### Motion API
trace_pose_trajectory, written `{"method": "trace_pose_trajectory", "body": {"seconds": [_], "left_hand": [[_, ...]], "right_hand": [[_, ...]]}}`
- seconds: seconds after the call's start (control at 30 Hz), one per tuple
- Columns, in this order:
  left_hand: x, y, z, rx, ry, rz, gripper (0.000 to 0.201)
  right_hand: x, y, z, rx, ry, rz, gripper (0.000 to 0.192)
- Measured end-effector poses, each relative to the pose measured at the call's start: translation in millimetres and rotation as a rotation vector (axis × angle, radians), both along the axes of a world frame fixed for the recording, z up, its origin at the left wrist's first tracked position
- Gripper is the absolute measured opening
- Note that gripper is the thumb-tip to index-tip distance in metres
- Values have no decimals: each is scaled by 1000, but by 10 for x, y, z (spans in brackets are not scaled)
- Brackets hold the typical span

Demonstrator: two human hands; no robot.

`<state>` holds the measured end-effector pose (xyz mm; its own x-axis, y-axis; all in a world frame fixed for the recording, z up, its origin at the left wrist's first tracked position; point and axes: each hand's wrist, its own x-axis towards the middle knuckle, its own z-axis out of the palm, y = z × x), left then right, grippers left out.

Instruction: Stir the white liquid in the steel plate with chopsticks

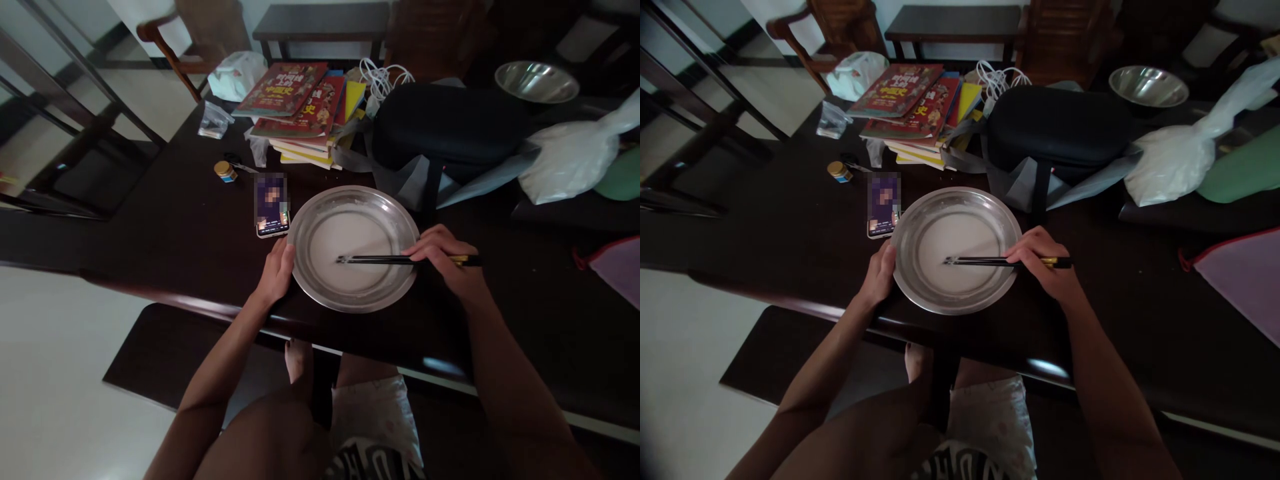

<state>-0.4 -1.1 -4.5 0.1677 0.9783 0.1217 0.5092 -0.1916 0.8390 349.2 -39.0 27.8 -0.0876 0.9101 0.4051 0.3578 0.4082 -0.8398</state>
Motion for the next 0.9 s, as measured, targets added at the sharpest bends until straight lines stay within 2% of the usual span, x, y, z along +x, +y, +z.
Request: {"method": "trace_pose_trajectory", "body": {"seconds": [0.17,0.3,0.47,0.63,0.77,0.9], "left_hand": [[-7,5,-7,-1,-1,-2,81],[-7,7,-10,2,-4,1,82],[-1,1,-2,1,-2,-2,82],[-2,1,0,7,-7,1,79],[-7,4,-5,12,0,-4,81],[-5,5,-3,6,11,-1,83]], "right_hand": [[12,1,-12,35,55,-67,36],[-9,0,-8,14,4,25,30],[-2,0,0,49,54,-31,33],[-7,1,1,27,-1,31,26],[-2,4,-9,54,61,-23,32],[-13,3,-5,23,5,42,28]]}}
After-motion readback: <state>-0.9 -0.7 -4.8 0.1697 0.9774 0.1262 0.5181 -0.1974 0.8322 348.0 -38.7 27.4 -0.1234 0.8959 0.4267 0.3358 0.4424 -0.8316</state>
